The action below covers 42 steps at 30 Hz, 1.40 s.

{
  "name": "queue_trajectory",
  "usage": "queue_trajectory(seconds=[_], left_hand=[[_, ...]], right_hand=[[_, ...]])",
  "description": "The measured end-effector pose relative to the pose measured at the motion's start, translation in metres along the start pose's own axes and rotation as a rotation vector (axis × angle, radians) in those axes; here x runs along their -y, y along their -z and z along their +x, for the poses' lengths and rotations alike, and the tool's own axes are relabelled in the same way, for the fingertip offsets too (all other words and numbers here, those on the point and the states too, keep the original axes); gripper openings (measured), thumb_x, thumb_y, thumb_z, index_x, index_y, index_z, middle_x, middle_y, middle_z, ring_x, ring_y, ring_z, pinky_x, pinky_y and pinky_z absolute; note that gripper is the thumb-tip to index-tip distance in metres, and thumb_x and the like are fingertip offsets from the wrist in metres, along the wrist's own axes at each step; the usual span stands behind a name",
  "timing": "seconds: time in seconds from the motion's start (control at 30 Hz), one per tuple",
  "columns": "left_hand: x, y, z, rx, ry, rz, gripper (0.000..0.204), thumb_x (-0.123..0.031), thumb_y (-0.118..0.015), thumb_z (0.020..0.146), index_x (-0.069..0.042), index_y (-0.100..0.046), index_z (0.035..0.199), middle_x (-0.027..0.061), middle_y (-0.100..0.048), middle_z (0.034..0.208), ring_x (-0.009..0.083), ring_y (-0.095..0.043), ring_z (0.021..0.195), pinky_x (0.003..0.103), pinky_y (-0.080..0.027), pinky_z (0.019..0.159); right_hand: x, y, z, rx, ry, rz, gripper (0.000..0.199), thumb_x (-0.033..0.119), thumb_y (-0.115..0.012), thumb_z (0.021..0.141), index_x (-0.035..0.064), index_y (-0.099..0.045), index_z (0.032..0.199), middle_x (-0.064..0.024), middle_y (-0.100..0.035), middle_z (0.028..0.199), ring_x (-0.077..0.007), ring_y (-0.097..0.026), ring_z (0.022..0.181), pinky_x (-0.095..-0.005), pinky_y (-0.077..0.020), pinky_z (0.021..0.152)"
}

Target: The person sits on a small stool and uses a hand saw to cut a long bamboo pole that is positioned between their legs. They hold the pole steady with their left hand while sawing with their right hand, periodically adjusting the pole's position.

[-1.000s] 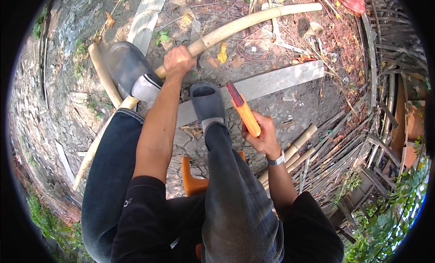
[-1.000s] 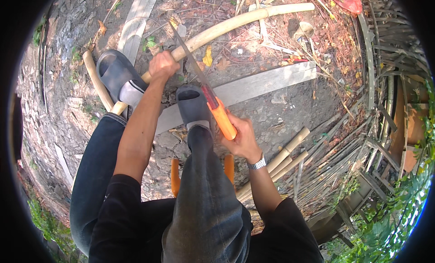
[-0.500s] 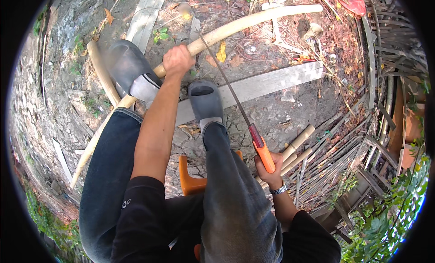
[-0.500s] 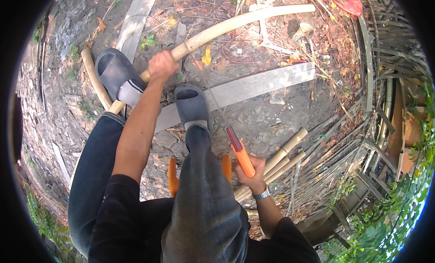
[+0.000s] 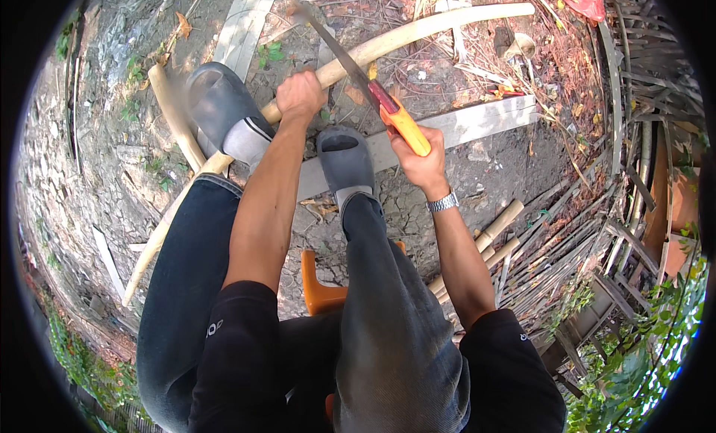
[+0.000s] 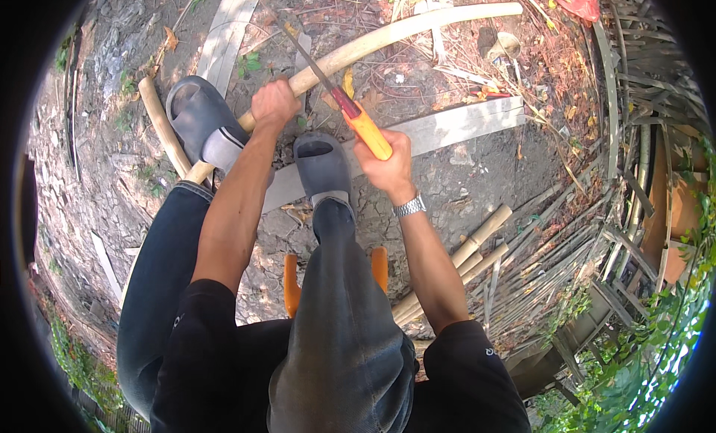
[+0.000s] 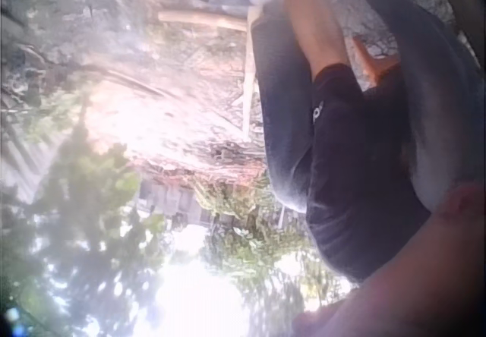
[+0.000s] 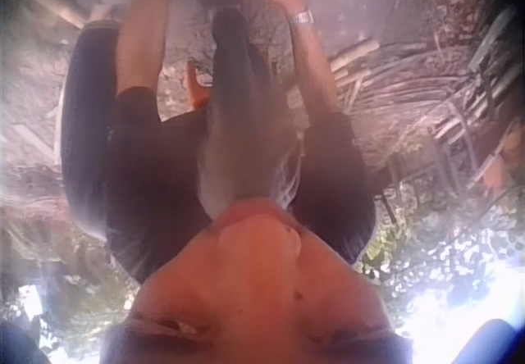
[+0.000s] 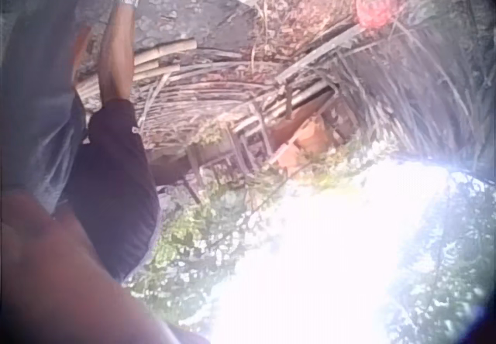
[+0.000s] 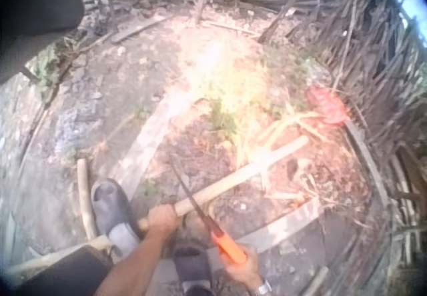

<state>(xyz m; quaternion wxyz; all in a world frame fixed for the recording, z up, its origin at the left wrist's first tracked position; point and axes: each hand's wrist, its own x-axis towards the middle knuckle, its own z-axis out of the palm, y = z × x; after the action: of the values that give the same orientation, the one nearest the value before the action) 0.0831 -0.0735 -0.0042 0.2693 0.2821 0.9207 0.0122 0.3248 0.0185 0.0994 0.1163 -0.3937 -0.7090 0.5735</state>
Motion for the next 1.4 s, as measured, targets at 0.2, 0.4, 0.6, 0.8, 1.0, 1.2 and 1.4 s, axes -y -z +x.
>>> queue_trajectory(seconds=[0.2,0.4,0.6,0.8,1.0,1.2,1.4], left_hand=[[0.0,0.018,-0.001,0.046,0.003,-0.032,0.029,-0.021,-0.07,0.082,-0.009,-0.079,0.107,0.0192,-0.078,0.109,0.0352,-0.075,0.105,0.045,-0.059,0.094],[0.005,0.013,-0.001,0.056,0.05,-0.032,0.031,-0.019,-0.07,0.081,-0.005,-0.079,0.108,0.0207,-0.077,0.108,0.0359,-0.075,0.105,0.044,-0.059,0.094],[-0.005,0.01,0.004,0.028,0.037,-0.021,0.032,-0.02,-0.071,0.08,-0.005,-0.078,0.108,0.0219,-0.077,0.107,0.0368,-0.076,0.103,0.045,-0.06,0.093],[0.005,0.013,0.002,0.029,0.046,-0.006,0.035,-0.021,-0.071,0.079,-0.007,-0.078,0.11,0.0229,-0.077,0.107,0.0378,-0.075,0.103,0.045,-0.06,0.093],[0.003,0.009,0.002,0.023,0.04,-0.002,0.035,-0.022,-0.07,0.081,-0.007,-0.077,0.112,0.0227,-0.077,0.107,0.0369,-0.075,0.104,0.045,-0.059,0.093],[0.006,0.01,0.003,0.018,0.041,-0.002,0.033,-0.022,-0.069,0.082,-0.007,-0.076,0.111,0.0218,-0.077,0.107,0.0368,-0.075,0.103,0.044,-0.059,0.093],[0.003,0.006,0.004,0.021,0.049,-0.034,0.034,-0.025,-0.069,0.082,-0.008,-0.076,0.111,0.0209,-0.077,0.107,0.037,-0.075,0.104,0.046,-0.059,0.094]], right_hand=[[0.021,0.018,-0.113,0.017,-0.005,-0.153,0.008,0.006,-0.07,0.081,0.0006,-0.069,0.074,-0.0059,-0.061,0.058,-0.012,-0.059,0.052,-0.0299,-0.0473,0.052],[0.034,0.088,-0.211,0.014,-0.156,-0.126,0.007,-0.001,-0.066,0.078,-0.002,-0.067,0.071,-0.0042,-0.062,0.059,-0.0105,-0.059,0.052,-0.0283,-0.0466,0.051],[0.001,0.092,-0.196,-0.215,-0.166,-0.08,0.006,-0.002,-0.066,0.083,-0.0035,-0.067,0.077,-0.0003,-0.062,0.063,-0.0056,-0.055,0.056,-0.027,-0.0448,0.052],[0.042,0.171,-0.144,0.095,-0.029,-0.167,0.008,0.002,-0.076,0.08,-0.0028,-0.075,0.086,-0.0003,-0.06,0.059,-0.0076,-0.052,0.051,-0.0269,-0.0382,0.051],[0.134,0.211,-0.122,-0.097,0.185,-0.173,0.02,0.005,-0.076,0.075,-0.0026,-0.077,0.093,-0.0044,-0.063,0.063,-0.0135,-0.056,0.05,-0.0286,-0.0435,0.054],[0.123,0.14,-0.082,-0.045,0.191,-0.269,0.02,-0.001,-0.069,0.078,-0.0051,-0.075,0.096,-0.0005,-0.063,0.065,-0.0051,-0.055,0.055,-0.0237,-0.0451,0.055],[0.035,0.035,-0.055,-0.071,0.068,0.016,0.011,0.003,-0.071,0.081,-0.0021,-0.074,0.09,-0.0011,-0.061,0.06,-0.0055,-0.055,0.056,-0.0275,-0.0458,0.054]])
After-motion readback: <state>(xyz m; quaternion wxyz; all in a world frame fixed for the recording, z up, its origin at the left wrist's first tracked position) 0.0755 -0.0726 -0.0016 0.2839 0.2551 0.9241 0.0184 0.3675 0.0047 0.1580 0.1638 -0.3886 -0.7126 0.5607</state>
